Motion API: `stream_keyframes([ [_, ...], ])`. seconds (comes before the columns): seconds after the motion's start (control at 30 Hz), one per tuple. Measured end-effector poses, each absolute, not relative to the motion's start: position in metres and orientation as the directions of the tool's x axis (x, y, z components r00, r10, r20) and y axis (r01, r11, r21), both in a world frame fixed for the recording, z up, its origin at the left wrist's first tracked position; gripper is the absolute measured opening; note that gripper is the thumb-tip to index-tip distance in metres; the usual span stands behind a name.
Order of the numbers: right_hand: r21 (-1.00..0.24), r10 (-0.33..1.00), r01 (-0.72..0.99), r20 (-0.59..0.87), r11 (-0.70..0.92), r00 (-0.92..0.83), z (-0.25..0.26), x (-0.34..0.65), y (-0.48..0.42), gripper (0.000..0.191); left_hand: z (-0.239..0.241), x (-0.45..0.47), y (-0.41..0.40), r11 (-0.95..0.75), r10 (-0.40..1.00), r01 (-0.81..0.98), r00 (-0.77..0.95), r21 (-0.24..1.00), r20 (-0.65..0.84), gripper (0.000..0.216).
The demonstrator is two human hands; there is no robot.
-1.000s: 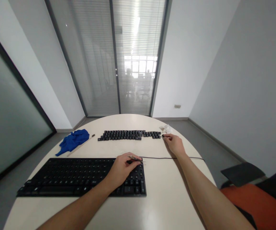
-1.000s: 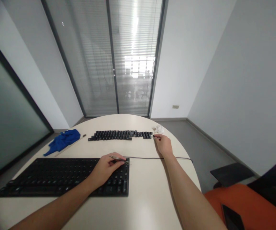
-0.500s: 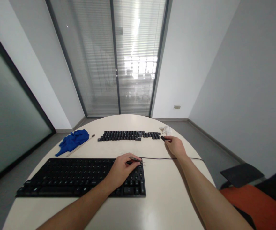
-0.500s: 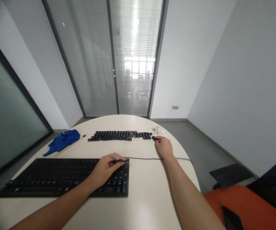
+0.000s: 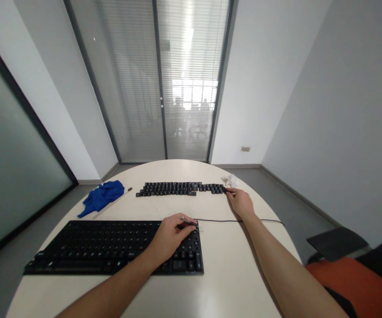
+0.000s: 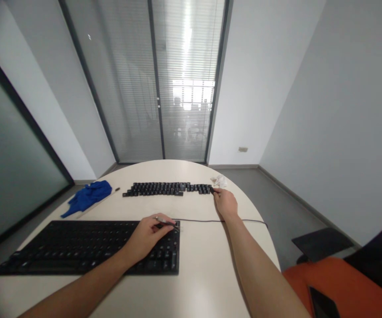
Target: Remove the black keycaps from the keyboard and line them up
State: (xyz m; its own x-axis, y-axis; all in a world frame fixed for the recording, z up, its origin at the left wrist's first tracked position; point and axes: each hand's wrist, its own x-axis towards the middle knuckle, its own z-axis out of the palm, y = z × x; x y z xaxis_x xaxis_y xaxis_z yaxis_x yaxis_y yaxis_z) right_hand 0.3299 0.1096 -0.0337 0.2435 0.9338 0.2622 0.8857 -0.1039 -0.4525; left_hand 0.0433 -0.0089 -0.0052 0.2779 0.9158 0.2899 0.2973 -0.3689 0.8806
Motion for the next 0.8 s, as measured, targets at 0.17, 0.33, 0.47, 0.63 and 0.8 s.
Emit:
stream_keyframes([
  [0.17, -0.431, 0.931, 0.896, 0.273, -0.106, 0.242, -0.0338, 0.3292, 0.1095, 0.033, -0.0019, 0.0438, -0.0101, -0.355, 0.921, 0.297, 0.273, 0.886, 0.278, 0.011],
  [0.33, -0.423, 0.928, 0.899, 0.276, -0.116, 0.25, -0.0343, 0.3306, 0.109, 0.033, -0.002, 0.0432, -0.01, -0.358, 0.919, 0.288, 0.278, 0.888, 0.28, 0.011],
  [0.47, -0.425, 0.931, 0.899, 0.277, -0.104, 0.239, -0.0351, 0.3312, 0.1101, 0.033, -0.0027, 0.0433, -0.01, -0.353, 0.92, 0.286, 0.279, 0.891, 0.275, 0.011],
  [0.63, -0.428, 0.933, 0.898, 0.276, -0.098, 0.233, -0.0361, 0.3311, 0.1117, 0.034, -0.002, 0.0437, -0.0107, -0.355, 0.919, 0.284, 0.278, 0.891, 0.278, 0.011],
  [0.8, -0.434, 0.932, 0.896, 0.28, -0.092, 0.231, -0.0352, 0.3299, 0.1109, 0.034, -0.0013, 0.0431, -0.0124, -0.363, 0.919, 0.304, 0.271, 0.881, 0.285, 0.011],
])
